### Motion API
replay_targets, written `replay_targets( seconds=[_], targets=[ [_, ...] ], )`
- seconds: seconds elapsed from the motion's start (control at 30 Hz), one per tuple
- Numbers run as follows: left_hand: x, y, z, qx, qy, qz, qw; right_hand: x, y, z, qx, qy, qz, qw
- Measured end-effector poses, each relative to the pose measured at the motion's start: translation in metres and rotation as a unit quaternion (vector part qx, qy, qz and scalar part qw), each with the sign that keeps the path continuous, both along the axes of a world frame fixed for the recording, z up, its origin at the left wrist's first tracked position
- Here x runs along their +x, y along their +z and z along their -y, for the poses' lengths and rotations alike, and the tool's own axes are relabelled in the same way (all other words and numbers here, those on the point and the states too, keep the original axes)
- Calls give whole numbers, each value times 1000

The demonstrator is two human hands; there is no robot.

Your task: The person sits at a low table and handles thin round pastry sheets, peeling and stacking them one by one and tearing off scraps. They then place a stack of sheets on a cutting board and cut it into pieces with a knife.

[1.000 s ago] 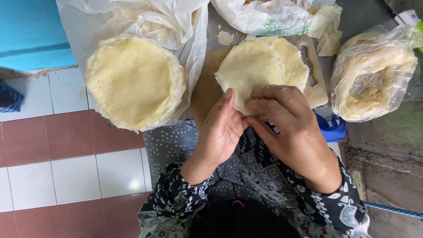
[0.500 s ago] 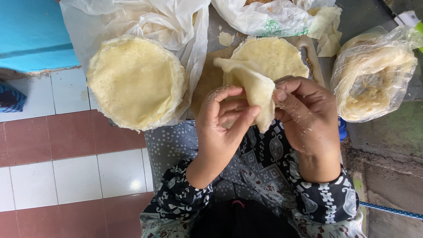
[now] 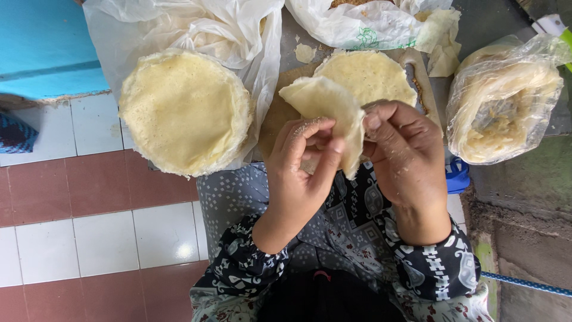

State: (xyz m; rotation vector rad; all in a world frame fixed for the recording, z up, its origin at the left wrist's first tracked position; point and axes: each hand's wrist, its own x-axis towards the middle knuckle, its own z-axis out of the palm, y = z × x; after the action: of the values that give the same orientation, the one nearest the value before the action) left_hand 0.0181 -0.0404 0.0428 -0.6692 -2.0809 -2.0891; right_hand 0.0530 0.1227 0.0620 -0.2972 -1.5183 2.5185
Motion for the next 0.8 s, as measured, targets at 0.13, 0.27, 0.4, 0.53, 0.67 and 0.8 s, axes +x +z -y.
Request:
replay_targets(
  seconds=[0.13,0.27,0.4,0.53,0.67,0.8],
  targets=[
    [0,-2,0,41,-46,61,996,-5,11,5,-49,-18,-34,998],
    [-9,-11,0,199,-124,197,952,-3,26,10,155,40,-90,983],
    [-18,-17,7,240,-141,276,920,3,37,13,293,46,-76,952],
    [-15,-17,10,230,-174,218,933,0,32,18,255,33,-54,965],
    [-12,-19,7,206,-141,224,942,-2,23,19,388,9,-99,916],
    [-17,-24,5,263,-114,261,922,6,20,12,428,22,-111,897]
  ],
)
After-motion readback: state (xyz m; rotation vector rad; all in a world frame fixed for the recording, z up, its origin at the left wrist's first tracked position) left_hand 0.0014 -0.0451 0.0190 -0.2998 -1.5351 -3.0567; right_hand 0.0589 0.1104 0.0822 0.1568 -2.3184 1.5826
